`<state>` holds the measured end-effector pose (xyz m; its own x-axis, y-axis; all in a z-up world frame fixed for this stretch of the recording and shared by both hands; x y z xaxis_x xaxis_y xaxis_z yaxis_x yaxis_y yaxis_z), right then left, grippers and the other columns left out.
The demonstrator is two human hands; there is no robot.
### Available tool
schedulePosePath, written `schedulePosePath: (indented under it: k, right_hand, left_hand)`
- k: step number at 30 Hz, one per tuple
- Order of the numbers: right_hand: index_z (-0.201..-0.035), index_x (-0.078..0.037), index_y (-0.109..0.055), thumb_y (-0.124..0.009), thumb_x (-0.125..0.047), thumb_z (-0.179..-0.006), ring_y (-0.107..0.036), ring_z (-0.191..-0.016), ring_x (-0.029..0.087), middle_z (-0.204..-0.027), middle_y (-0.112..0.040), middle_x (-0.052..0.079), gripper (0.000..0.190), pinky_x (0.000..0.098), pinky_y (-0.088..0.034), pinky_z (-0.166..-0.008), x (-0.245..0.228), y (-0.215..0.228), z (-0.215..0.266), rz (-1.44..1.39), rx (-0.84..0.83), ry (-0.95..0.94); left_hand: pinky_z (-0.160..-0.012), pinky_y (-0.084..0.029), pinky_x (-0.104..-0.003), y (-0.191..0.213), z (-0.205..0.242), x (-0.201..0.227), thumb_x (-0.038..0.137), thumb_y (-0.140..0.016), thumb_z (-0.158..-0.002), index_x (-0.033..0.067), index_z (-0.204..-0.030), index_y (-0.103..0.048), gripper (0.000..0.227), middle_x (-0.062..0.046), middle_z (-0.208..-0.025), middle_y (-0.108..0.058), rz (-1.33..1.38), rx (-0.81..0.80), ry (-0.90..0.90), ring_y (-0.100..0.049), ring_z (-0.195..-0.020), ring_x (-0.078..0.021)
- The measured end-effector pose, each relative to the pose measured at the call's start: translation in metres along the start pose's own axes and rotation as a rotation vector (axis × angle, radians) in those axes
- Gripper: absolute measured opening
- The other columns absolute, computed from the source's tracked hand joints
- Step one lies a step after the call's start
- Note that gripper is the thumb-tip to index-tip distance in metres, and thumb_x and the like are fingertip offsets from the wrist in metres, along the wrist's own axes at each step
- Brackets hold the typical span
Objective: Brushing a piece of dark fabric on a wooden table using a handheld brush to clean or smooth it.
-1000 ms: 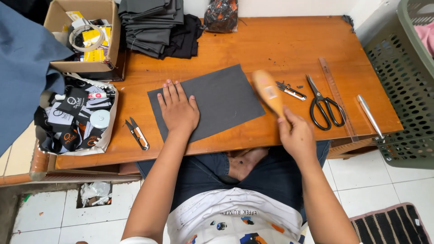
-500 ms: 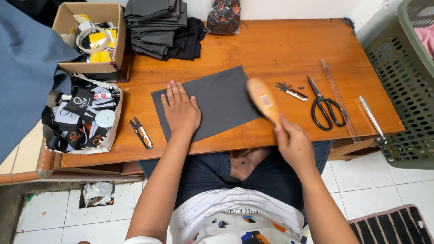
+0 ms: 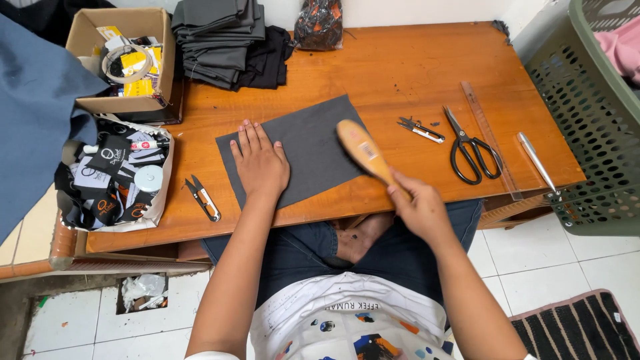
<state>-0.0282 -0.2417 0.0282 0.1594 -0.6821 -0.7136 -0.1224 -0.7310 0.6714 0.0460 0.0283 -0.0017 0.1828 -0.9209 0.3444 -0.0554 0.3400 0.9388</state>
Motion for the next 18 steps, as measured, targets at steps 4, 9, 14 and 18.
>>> schedulePosePath:
  k: [4, 9, 14, 18]
  right_hand:
    - [-0.114, 0.005, -0.056, -0.054, -0.006, -0.083, -0.061, -0.074, 0.034, -0.083, -0.06, 0.025, 0.033, 0.0378, -0.049, -0.06, -0.026, 0.032, -0.006, 0.352, 0.22, 0.025]
    - [-0.108, -0.006, -0.06, -0.059, -0.018, -0.077, -0.063, -0.074, 0.03, -0.077, -0.062, 0.014, 0.034, 0.0343, -0.049, -0.058, -0.075, -0.028, 0.02, -0.022, -0.081, 0.234]
    - [-0.107, -0.005, -0.061, -0.058, -0.012, -0.076, -0.061, -0.078, 0.029, -0.082, -0.064, 0.016, 0.032, 0.0351, -0.047, -0.063, -0.068, -0.048, -0.008, -0.174, -0.133, 0.169]
    - [-0.109, -0.003, -0.059, -0.054, -0.017, -0.082, -0.056, -0.091, 0.038, -0.095, -0.061, 0.02, 0.031, 0.0461, -0.044, -0.075, 0.006, -0.024, -0.071, 0.145, 0.073, 0.077]
  left_hand:
    - [-0.105, 0.005, -0.044, 0.008, 0.003, 0.002, 0.028, -0.023, -0.093, -0.0024, -0.135, -0.019, 0.052, -0.019, -0.143, -0.011, 0.067, 0.025, 0.007, -0.003, -0.134, -0.0264]
    - [-0.107, -0.001, -0.043, 0.034, 0.01, -0.007, 0.038, -0.009, -0.094, -0.0028, -0.134, -0.022, 0.058, -0.021, -0.141, -0.015, 0.636, 0.243, -0.012, -0.01, -0.132, -0.0297]
    - [-0.107, -0.006, -0.039, 0.028, 0.011, -0.031, 0.034, -0.006, -0.095, 0.002, -0.134, -0.028, 0.055, -0.018, -0.139, -0.023, 0.929, 0.389, -0.021, -0.016, -0.13, -0.0293]
    - [-0.107, -0.008, -0.039, 0.036, 0.019, -0.027, 0.034, -0.004, -0.095, 0.0003, -0.133, -0.029, 0.056, -0.021, -0.138, -0.025, 0.982, 0.415, -0.025, -0.018, -0.13, -0.0319]
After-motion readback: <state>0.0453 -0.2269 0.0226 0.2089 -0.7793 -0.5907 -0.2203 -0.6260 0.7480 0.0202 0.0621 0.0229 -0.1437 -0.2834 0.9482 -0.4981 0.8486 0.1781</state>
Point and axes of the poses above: each hand's wrist, its own z-axis away from the middle knuckle, its own y-axis out of the back of the hand, x = y × z, the point moved 7 cm from there along -z, towards the middle knuckle
